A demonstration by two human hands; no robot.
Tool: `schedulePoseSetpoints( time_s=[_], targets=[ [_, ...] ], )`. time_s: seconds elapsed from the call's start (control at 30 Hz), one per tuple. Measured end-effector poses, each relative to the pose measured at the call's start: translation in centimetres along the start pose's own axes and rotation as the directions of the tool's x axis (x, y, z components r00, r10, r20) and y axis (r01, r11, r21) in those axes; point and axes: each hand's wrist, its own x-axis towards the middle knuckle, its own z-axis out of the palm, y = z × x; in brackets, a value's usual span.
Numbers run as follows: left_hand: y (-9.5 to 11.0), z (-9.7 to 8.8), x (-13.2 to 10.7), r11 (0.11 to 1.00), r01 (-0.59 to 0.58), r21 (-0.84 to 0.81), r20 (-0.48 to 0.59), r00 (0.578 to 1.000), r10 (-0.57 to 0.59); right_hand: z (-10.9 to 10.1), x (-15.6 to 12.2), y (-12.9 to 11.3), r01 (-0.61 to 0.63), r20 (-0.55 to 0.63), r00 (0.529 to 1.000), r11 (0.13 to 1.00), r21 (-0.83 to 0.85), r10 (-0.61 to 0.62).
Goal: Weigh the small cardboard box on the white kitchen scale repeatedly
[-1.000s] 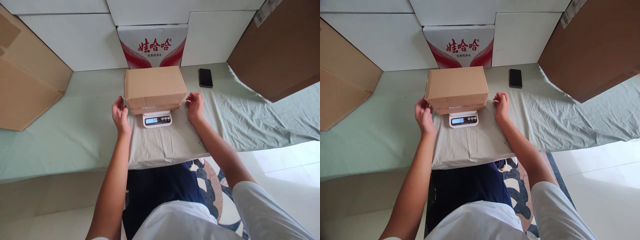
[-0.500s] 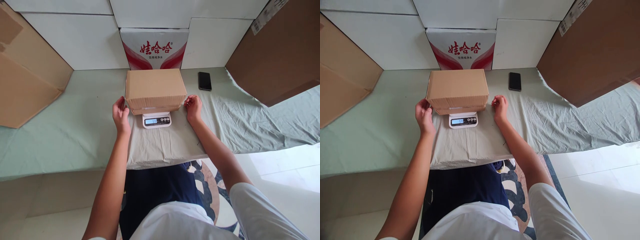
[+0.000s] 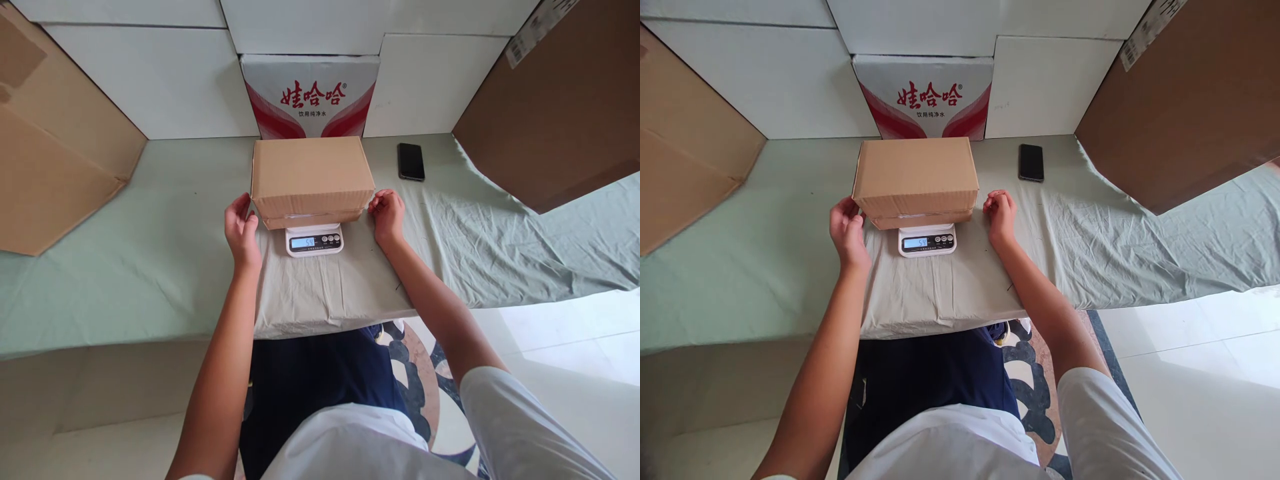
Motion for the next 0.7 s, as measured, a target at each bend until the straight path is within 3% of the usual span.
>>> schedulePoseSetpoints(
  time_s=[0.2, 0.33, 0.4, 0.47, 0.53, 0.6, 0.63, 0.67, 0.7],
  targets=[
    [0.6, 0.0, 0.0, 0.999, 0.008, 0.040, 0.013, 1.000, -0.008, 0.1, 0.0, 0.2, -0.001, 0.004, 1.000, 0.999, -0.053, 0.001],
    [1.9, 0.1, -0.3, 0.997, -0.036, 0.061, -0.065, 0.997, 0.040, 0.3, -0.7, -0.9, 0.064, 0.009, 0.998, 0.993, -0.096, -0.063],
    [2.8, 0.2, -0.8, 0.989, -0.145, 0.034, -0.124, 0.981, 0.149, 0.1, -1.6, -2.5, 0.126, 0.049, 0.992, 0.973, -0.192, -0.119],
    [4.2, 0.2, -1.7, 0.956, -0.294, -0.001, -0.157, 0.944, 0.290, -0.1, -3.1, -4.3, 0.194, 0.160, 0.975, 0.933, -0.304, -0.151],
    [6.2, 0.2, -3.0, 0.926, -0.377, -0.017, -0.118, 0.920, 0.373, -0.3, -5.1, -5.9, 0.177, 0.244, 0.966, 0.913, -0.368, -0.089],
    [8.9, 0.6, -4.6, 0.926, -0.375, -0.038, 0.019, 0.926, 0.376, 0.0, -7.6, -6.8, 0.118, 0.226, 0.974, 0.899, -0.421, -0.022],
    [10.5, 1.1, -5.5, 0.933, -0.354, -0.064, 0.195, 0.913, 0.360, 0.3, -9.0, -7.0, 0.069, 0.214, 0.976, 0.885, -0.460, 0.034],
    [12.1, 1.8, -6.4, 0.960, -0.271, -0.066, 0.451, 0.850, 0.271, 0.8, -10.4, -7.0, 0.025, 0.189, 0.979, 0.869, -0.494, 0.079],
    [13.7, 2.7, -7.3, 0.979, -0.194, -0.065, 0.721, 0.669, 0.180, 1.4, -12.0, -6.9, -0.016, 0.169, 0.978, 0.851, -0.525, 0.122]
  ],
)
